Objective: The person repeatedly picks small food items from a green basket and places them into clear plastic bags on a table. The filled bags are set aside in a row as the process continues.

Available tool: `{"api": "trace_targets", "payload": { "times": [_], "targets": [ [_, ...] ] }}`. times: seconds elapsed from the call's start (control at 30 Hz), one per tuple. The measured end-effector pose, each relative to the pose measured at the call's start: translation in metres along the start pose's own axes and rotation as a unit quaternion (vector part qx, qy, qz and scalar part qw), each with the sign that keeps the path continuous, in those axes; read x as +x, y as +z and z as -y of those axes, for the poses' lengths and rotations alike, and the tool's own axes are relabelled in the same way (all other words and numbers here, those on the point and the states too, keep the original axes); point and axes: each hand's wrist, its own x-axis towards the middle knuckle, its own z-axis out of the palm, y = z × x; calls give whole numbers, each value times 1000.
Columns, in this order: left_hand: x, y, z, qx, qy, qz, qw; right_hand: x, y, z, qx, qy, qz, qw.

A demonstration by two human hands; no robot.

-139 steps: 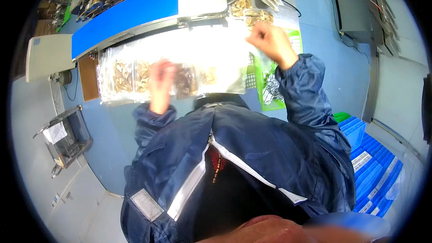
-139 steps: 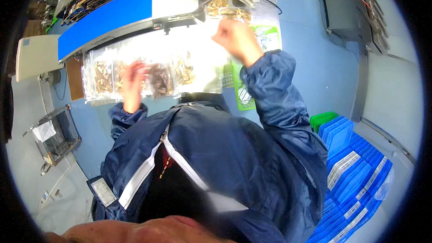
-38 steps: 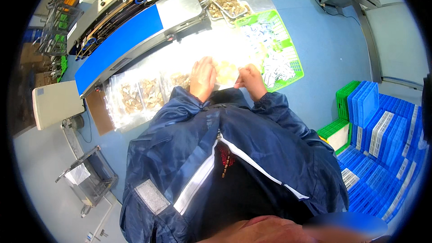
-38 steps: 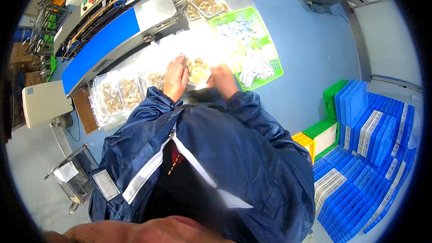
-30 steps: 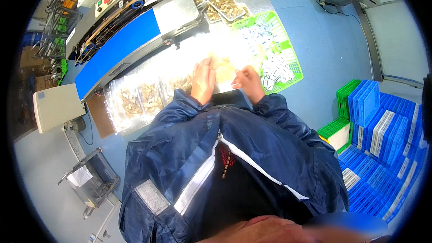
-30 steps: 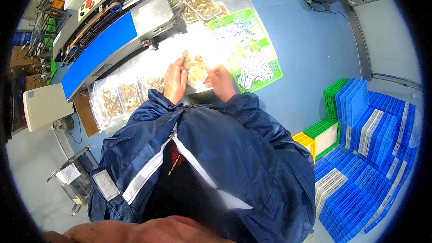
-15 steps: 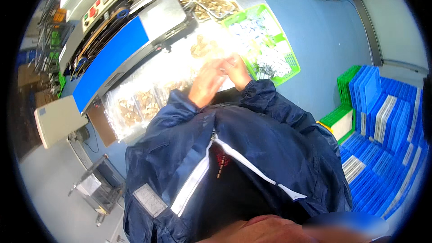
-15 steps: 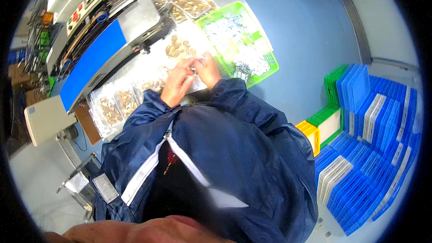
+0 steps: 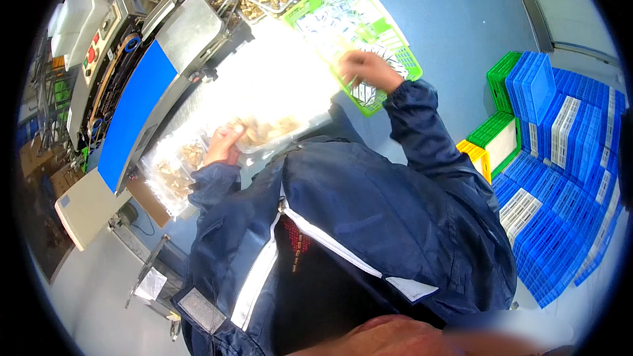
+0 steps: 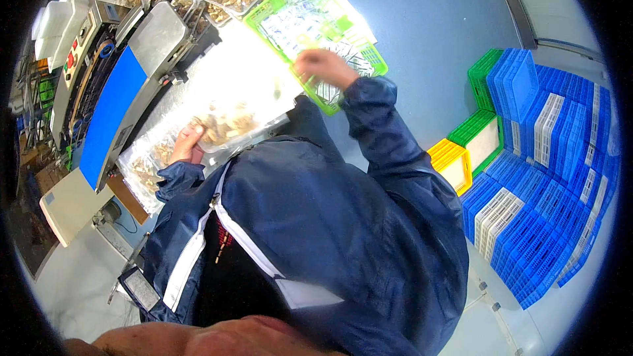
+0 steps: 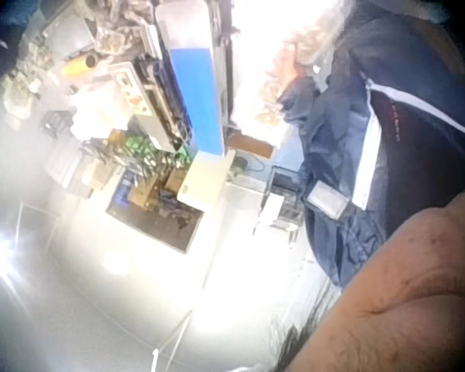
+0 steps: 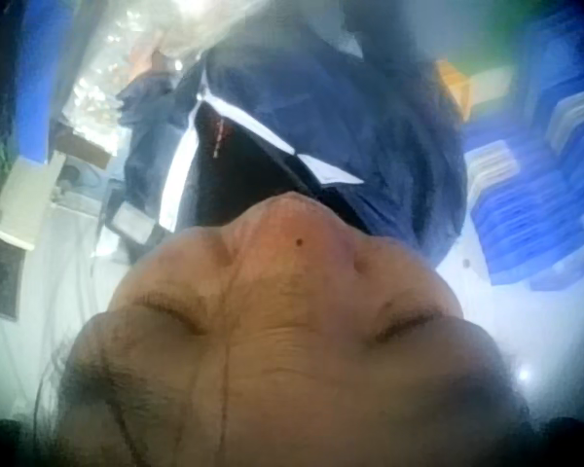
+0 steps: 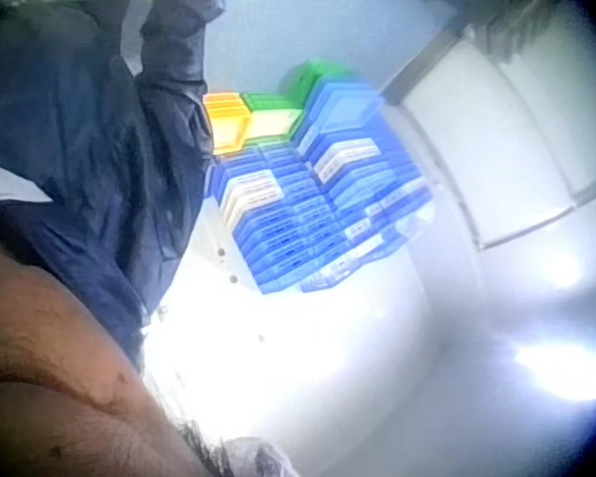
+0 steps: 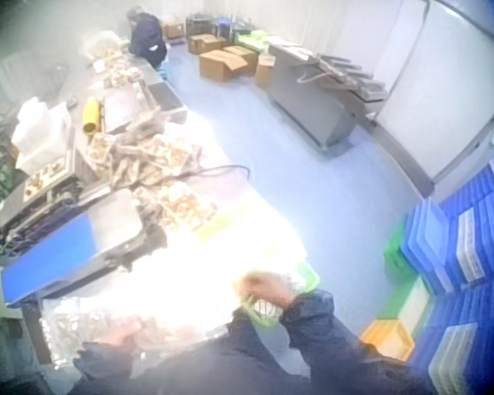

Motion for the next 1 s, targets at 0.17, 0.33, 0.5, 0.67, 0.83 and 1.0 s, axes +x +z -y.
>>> {"api": "trace_targets", "payload": {
  "times": [0.17, 0.33, 0.5, 0.67, 0.83, 1.0],
  "targets": [
    [1, 7, 2, -51, 63, -52, 995, 49, -44, -67, -552, -231, -236, 766],
    [7, 4, 15, -60, 73, -64, 993, 80, -45, -74, -591, -110, -213, 770],
    [5, 11, 18, -62, 72, -82, 992, 88, -74, -73, -572, -154, -165, 789],
    [8, 12, 17, -51, 75, -86, 992, 97, -81, -50, -633, -64, -36, 771],
    [9, 12, 16, -18, 84, -95, 992, 120, -105, -48, -475, -258, -11, 841],
    [6, 20, 8, -68, 62, -112, 989, 116, -60, -46, -412, -282, -204, 842]
  ]
}}
